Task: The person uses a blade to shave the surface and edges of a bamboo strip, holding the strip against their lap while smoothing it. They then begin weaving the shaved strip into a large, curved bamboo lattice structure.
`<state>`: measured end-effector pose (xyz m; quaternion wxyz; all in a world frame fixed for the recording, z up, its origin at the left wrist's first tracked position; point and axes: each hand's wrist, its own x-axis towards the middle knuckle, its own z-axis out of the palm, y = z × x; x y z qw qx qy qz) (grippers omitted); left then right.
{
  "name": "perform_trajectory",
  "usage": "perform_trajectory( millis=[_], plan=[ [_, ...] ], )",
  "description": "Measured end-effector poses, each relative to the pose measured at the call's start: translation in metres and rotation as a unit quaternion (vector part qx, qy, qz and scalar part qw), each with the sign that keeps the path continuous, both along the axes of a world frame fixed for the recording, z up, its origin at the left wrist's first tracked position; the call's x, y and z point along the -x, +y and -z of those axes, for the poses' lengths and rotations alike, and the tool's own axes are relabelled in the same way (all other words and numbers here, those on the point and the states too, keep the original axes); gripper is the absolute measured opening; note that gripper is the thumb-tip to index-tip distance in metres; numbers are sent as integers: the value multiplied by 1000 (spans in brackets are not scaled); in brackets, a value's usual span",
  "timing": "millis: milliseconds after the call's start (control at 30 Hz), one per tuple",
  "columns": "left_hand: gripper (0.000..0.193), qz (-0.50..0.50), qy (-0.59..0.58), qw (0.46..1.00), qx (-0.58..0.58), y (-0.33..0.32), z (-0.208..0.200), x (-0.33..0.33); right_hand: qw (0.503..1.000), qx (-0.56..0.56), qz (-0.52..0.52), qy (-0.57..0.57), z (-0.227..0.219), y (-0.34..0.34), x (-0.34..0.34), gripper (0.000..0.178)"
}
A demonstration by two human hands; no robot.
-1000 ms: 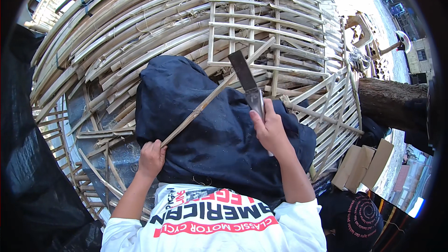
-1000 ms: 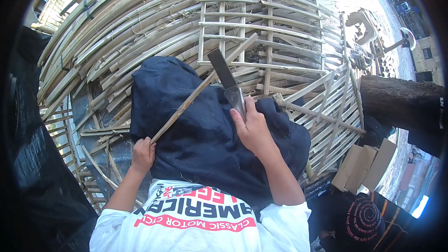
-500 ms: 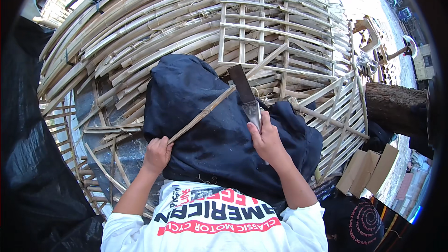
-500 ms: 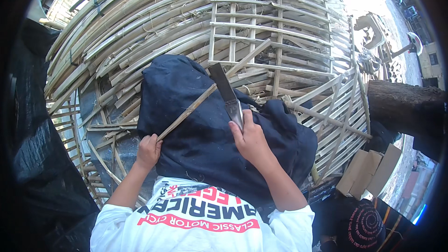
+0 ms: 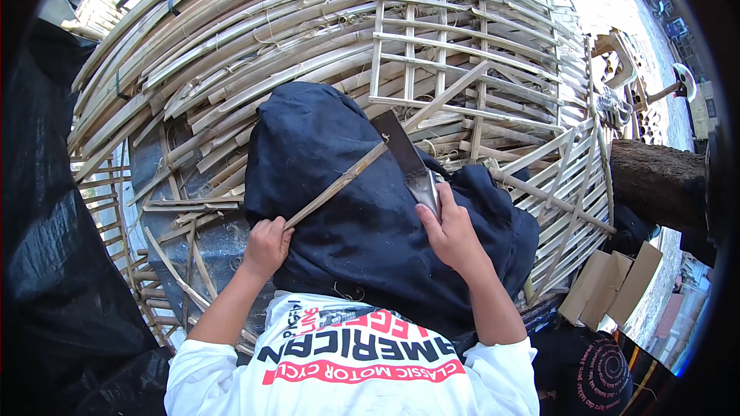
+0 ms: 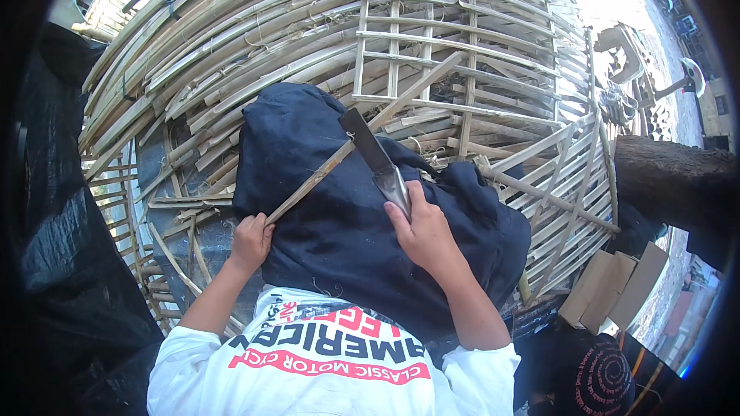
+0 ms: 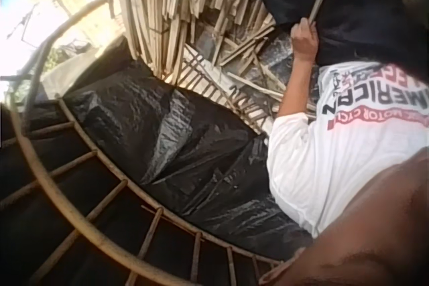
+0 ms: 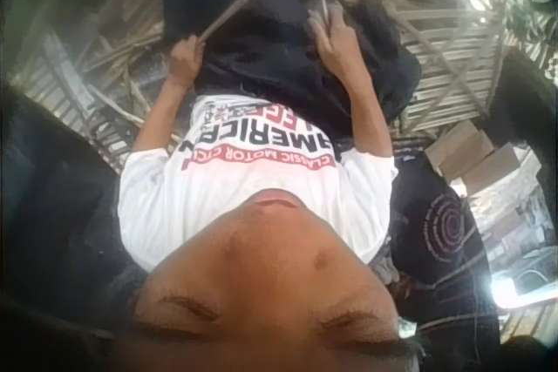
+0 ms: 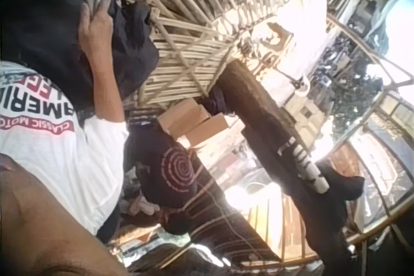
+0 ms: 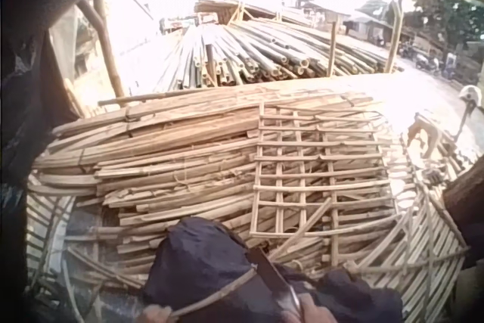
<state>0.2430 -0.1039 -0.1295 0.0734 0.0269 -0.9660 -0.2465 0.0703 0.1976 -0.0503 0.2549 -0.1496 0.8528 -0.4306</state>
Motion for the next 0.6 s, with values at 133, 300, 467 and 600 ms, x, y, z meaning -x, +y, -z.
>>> perform_trajectory(
  millis=[133, 300, 467, 600],
  plan=[
    [18, -11, 1, 1000, 8, -1, 4, -5, 999, 23, 22, -3, -15, 3, 19, 28],
    [18, -17, -1, 1000, 20, 4, 1, 1, 998, -5, -8, 55, 20, -7, -2, 31],
    [18, 0, -12, 1000, 5, -3, 3, -2, 999, 26, -7, -23, 0, -5, -3, 29],
    [18, -9, 2, 1000, 9, -1, 5, -4, 992, 91, 71, -42, -4, 1, 14, 30]
  ],
)
